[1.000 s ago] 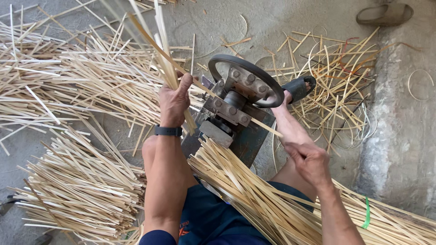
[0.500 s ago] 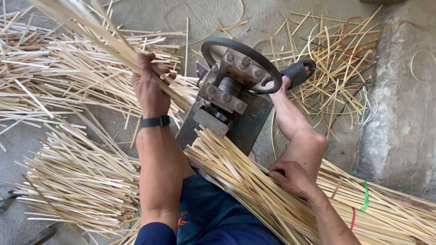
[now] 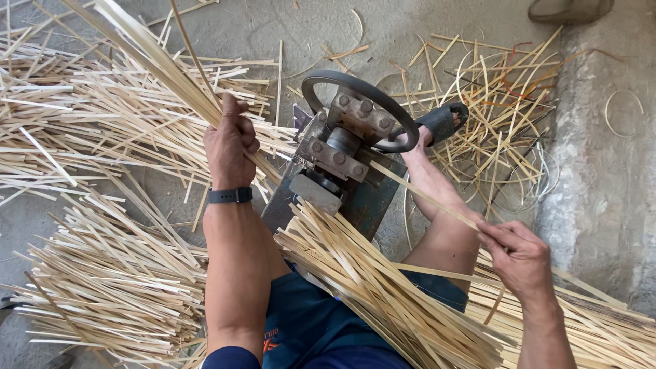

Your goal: The person gathers bundles of bamboo strips and feeds them one by one into a manual splitting machine. The strips are pulled through the machine and accumulate on the floor as processed pieces.

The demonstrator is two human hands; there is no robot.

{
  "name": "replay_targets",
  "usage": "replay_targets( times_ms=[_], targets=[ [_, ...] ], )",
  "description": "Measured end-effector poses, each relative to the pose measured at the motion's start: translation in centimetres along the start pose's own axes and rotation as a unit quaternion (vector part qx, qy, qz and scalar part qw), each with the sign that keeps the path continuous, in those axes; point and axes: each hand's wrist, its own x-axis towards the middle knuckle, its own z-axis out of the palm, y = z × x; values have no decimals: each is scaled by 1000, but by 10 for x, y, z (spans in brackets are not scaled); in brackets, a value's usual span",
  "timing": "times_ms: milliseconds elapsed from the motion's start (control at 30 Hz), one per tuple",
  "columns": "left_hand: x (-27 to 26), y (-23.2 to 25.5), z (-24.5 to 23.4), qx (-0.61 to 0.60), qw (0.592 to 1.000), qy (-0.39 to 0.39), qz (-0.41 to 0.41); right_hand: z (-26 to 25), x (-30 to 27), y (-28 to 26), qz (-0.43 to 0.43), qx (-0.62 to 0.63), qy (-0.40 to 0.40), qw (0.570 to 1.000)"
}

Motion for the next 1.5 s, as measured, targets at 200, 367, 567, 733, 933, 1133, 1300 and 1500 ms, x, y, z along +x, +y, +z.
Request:
replay_targets(
  times_ms=[200, 367, 567, 733, 933, 1133, 1300, 1500],
  targets=[
    [-8, 1, 8, 56, 998, -4, -6, 22, 17, -27, -107, 28, 35, 993],
    [-14, 4, 15, 46, 998, -28, -18, -4, 17, -33, -79, 9, 9, 997],
    [-18, 0, 25, 51, 997, -47, -35, 24, 27, -43, -105, -49, 24, 993],
    [-20, -5, 26, 64, 997, -38, -26, 44, 38, -57, -131, -58, 26, 989],
    [-16, -10, 23, 19, 998, -52, -26, 50, 31, -48, -87, -21, 5, 996],
    [-11, -1, 28, -6, 999, -47, 23, 56, 25, -51, -150, 23, -28, 988],
    [-15, 42, 9, -54, 991, -25, 123, 39, 23, -98, -204, 15, -15, 979],
    [-94, 50, 30, 203, 934, -288, 51, 7, 25, -180, -417, -62, 201, 885]
  ],
)
